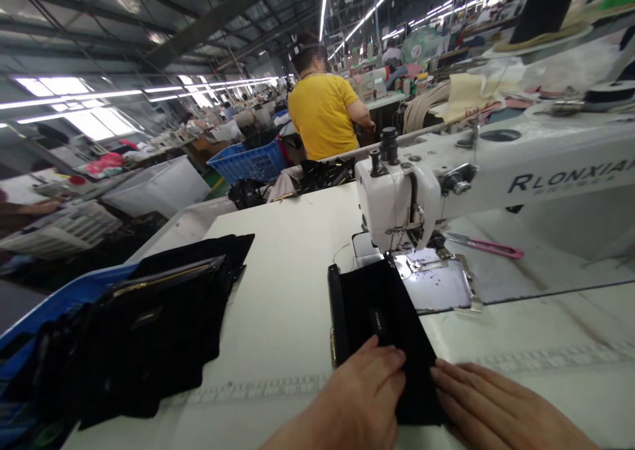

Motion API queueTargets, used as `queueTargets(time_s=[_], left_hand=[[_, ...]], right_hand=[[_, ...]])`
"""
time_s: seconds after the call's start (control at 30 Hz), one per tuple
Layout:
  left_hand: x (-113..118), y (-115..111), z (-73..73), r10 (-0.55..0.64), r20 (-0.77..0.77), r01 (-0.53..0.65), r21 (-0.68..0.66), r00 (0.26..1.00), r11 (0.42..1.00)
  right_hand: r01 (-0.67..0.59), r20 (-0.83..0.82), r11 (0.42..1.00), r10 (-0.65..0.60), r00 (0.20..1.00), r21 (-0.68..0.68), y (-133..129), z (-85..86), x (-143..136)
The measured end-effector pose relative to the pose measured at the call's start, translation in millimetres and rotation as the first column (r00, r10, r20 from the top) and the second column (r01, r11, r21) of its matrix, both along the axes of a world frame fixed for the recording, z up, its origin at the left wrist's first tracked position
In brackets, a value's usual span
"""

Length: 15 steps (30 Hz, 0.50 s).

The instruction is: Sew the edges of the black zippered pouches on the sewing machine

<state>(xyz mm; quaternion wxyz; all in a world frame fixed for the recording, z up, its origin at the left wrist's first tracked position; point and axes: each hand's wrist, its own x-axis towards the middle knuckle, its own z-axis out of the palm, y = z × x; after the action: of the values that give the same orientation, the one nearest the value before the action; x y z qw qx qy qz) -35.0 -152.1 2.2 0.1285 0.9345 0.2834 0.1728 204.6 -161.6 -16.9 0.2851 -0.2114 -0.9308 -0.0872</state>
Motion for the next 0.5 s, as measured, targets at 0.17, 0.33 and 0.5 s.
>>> queueTargets(time_s=[0.17, 0.33, 0.5], left_hand=[[10.4, -14.0, 5.2, 0.045, -0.147, -0.041, 0.029, 0.988, 0.999], [16.3, -20.1, 8.5, 0.108, -0.156, -0.102, 0.047, 0.982, 0.994], [21.5, -24.9, 8.0, 0.185, -0.033, -0.181, 0.104, 0.982, 0.978]], right_hand=[[0.076, -0.021, 0.997, -0.075, 0.997, 0.017, -15.2, -1.9, 2.1], [0.108, -0.197, 0.994, -0.111, 0.974, -0.026, -23.1, 7.6, -8.6], [0.094, -0.233, 0.995, -0.099, 0.967, -0.029, -26.5, 15.7, -14.8]])
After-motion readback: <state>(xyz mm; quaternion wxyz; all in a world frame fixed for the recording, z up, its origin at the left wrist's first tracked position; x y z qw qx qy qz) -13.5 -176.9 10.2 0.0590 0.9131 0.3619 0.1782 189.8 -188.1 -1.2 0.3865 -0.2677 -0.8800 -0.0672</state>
